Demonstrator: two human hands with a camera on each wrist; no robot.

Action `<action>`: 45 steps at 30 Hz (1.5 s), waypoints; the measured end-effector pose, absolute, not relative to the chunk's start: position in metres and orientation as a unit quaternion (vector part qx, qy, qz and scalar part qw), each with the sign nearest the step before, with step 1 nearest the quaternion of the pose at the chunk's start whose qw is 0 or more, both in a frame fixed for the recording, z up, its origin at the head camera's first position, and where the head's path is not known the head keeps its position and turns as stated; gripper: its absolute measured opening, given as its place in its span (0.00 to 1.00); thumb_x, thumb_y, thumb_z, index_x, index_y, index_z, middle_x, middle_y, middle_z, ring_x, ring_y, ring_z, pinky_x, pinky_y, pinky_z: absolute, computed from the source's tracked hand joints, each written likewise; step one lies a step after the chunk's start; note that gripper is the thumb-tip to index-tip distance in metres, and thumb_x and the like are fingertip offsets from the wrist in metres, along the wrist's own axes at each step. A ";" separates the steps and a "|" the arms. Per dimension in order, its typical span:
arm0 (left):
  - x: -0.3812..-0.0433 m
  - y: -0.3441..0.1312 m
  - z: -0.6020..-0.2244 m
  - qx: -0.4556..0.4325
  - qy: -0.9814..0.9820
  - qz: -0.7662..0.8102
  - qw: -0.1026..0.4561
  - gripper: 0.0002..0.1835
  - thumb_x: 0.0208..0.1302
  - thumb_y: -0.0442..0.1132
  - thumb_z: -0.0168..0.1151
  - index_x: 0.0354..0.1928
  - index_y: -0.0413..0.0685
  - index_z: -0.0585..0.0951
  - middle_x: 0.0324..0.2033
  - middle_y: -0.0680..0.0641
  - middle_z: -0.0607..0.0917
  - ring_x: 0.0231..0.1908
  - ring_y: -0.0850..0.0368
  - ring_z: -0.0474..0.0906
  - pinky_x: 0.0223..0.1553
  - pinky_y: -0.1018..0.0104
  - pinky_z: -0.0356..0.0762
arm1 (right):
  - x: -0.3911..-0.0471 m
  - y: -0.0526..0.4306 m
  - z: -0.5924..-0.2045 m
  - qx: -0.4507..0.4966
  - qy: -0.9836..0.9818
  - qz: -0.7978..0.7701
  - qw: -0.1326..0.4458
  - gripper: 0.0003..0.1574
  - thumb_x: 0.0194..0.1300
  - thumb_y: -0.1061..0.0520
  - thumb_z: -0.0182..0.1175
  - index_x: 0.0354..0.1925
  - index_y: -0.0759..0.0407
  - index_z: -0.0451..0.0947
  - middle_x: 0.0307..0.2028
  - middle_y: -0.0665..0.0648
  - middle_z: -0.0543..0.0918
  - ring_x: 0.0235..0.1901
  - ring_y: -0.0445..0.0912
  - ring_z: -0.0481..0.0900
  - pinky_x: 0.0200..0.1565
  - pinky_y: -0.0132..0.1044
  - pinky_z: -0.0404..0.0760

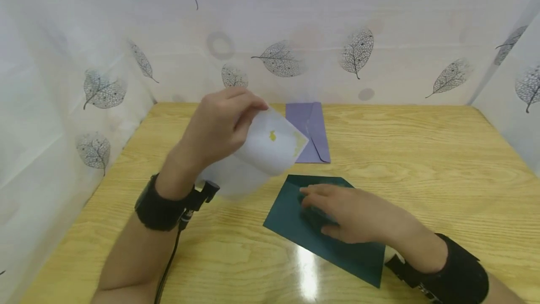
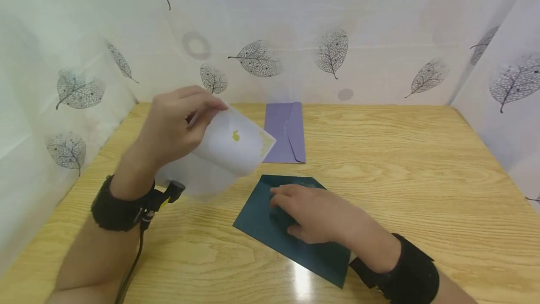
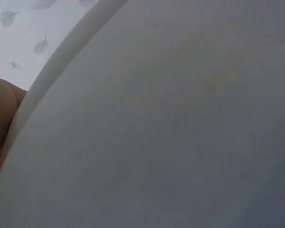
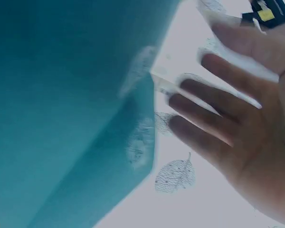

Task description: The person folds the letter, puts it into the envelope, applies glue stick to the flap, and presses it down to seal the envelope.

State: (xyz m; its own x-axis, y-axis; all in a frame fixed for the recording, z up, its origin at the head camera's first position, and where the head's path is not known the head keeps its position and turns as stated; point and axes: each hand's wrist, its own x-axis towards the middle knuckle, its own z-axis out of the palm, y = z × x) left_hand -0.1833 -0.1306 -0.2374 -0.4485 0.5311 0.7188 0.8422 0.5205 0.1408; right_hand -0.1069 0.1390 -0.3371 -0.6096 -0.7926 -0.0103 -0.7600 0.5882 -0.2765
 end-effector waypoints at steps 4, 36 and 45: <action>-0.182 -0.128 -0.234 -0.412 -0.784 -0.303 0.352 0.07 0.61 0.32 0.55 0.33 0.43 0.82 0.30 0.48 0.83 0.26 0.63 0.70 0.23 0.67 0.71 | -0.113 0.135 -0.329 -0.434 0.869 -0.200 -0.127 0.29 0.55 0.53 0.64 0.55 0.53 0.68 0.52 0.52 0.75 0.48 0.43 0.74 0.41 0.38 0.79; -0.168 -0.092 -0.248 -0.440 -0.564 -0.613 0.336 0.20 0.70 0.43 0.46 0.42 0.26 0.69 0.18 0.44 0.78 0.13 0.62 0.66 0.11 0.73 0.58 | -0.109 0.126 -0.320 -0.247 0.683 -0.666 -0.172 0.17 0.52 0.76 0.57 0.41 0.66 0.79 0.38 0.54 0.84 0.31 0.48 0.81 0.27 0.31 0.80; -0.163 -0.095 -0.250 -0.521 -0.632 -0.537 0.203 0.21 0.71 0.47 0.43 0.32 0.37 0.77 0.20 0.51 0.78 0.18 0.66 0.68 0.15 0.72 0.63 | -0.108 0.129 -0.323 -0.301 0.646 -0.688 -0.138 0.20 0.46 0.81 0.53 0.35 0.67 0.81 0.38 0.57 0.83 0.37 0.49 0.79 0.29 0.32 0.80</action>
State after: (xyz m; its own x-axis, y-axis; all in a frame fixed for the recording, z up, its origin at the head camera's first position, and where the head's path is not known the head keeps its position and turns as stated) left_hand -0.1634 -0.0954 -0.2502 -0.3747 0.4404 0.8159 0.8762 -0.1195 0.4669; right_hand -0.1080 0.1288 -0.3231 -0.7810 -0.1983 0.5922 -0.5788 -0.1265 -0.8056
